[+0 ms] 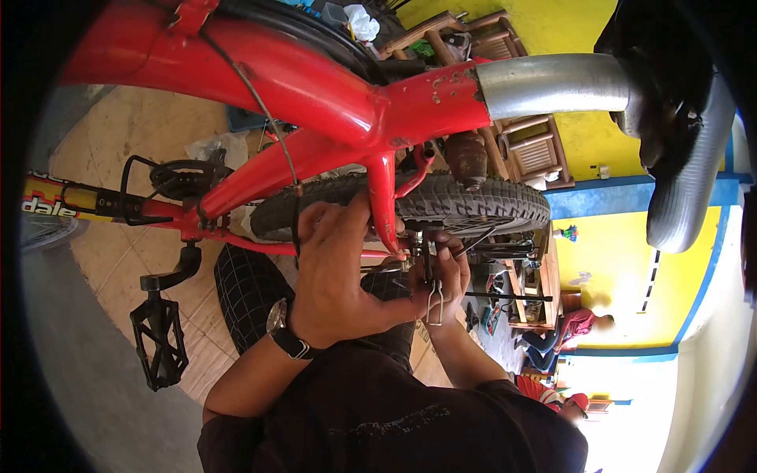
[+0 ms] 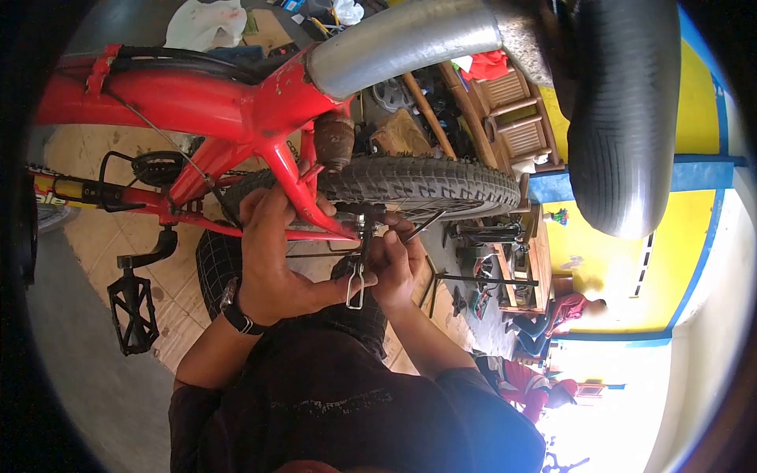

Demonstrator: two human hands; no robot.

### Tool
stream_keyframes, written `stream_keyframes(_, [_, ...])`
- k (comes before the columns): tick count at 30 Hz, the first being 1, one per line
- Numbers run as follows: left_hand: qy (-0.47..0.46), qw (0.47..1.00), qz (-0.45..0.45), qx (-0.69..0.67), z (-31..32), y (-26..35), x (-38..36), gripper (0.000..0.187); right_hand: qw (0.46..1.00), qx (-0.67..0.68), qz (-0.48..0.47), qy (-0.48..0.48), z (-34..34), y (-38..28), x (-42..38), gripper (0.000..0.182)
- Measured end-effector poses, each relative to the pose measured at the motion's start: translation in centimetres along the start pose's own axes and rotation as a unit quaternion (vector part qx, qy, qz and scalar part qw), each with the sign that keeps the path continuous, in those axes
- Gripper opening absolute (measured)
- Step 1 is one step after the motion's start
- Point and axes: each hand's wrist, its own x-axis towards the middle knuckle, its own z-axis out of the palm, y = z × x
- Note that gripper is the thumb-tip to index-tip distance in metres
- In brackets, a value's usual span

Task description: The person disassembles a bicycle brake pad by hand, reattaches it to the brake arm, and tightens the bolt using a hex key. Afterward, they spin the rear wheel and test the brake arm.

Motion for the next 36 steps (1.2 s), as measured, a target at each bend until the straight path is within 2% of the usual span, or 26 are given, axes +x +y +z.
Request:
stream_keyframes(14, [-0.007, 1.0, -0.02, 0.002, 0.1, 0.0, -0.2, 0.105, 0.999, -0.029, -0.03, 0.002, 0.6, -0.2, -0.1, 0.024])
stream_keyframes(28, [-0.006, 1.0, -0.02, -0.009, 0.0, 0.1, 0.0, 0.104, 0.999, -0.044, -0.022, 0.018, 2.1, -0.6, -0.3, 0.033])
stream_keyframes(36, [-0.016, 1.0, -0.019, 0.002, -0.2, 0.3, 0.1, 0.102, 0.998, -0.046, -0.024, 0.025, 1.8, -0.2, -0.3, 0.033])
